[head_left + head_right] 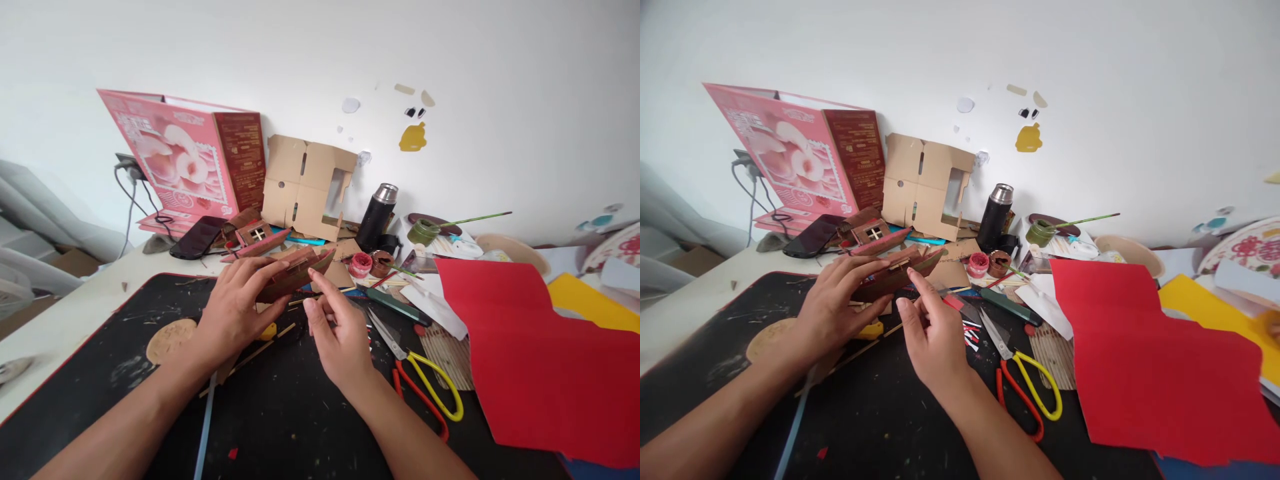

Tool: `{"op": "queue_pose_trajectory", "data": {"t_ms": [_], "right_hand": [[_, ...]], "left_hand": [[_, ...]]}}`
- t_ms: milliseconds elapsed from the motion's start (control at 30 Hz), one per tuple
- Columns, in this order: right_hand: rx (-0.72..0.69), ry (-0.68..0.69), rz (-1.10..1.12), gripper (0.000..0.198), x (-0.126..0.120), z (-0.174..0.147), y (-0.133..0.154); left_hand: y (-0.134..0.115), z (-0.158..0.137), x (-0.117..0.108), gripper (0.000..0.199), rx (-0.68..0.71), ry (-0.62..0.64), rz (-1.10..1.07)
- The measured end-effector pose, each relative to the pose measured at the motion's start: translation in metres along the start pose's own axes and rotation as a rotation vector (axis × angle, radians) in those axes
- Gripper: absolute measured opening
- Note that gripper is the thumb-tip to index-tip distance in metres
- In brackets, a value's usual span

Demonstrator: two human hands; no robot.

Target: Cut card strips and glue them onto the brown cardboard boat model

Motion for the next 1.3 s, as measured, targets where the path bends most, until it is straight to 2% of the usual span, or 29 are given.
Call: {"op": "queue_pose_trajectory", "data": {"t_ms": [233,567,733,933,1300], "right_hand": [[0.005,-0.010,-0.003,0.051,-0.0001,0.0018,0.0009],[0.004,-0.014,-0.013,0.051,0.0012,0.0007,-0.0024],[0.001,-0.006,-0.006,0.053,0.0023,0.0005,-0.0024],[-0.013,0.002,-0.013,0.049,0.0027,-0.0034,-0.0040],[-0.041,0.024,-0.066,0.050,0.0055,-0.0040,-0.0063]], "left_hand": [[-0.0005,0.0010,0.0004,0.056,-0.005,0.001,-0.006],[0.0011,-0.0009,0.0032,0.046,-0.008,-0.019,0.013],[0.0022,0.0021,0.0021,0.052,-0.001,-0.042,0.023],[0.0049,0.0040,0.0009,0.047,-0.027,-0.077,0.075],[0.0089,0.0005,0.0026,0.050,-0.034,-0.086,0.095]]}}
Point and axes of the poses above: each hand's wrist, its own z-axis towards the middle knuckle, its own x-axis out of the palm, y = z × x, the point moved 1 cm from there along z, towards the middle knuckle, and after that the axes turned 12 degrees about -y, right-handed, at the moved point
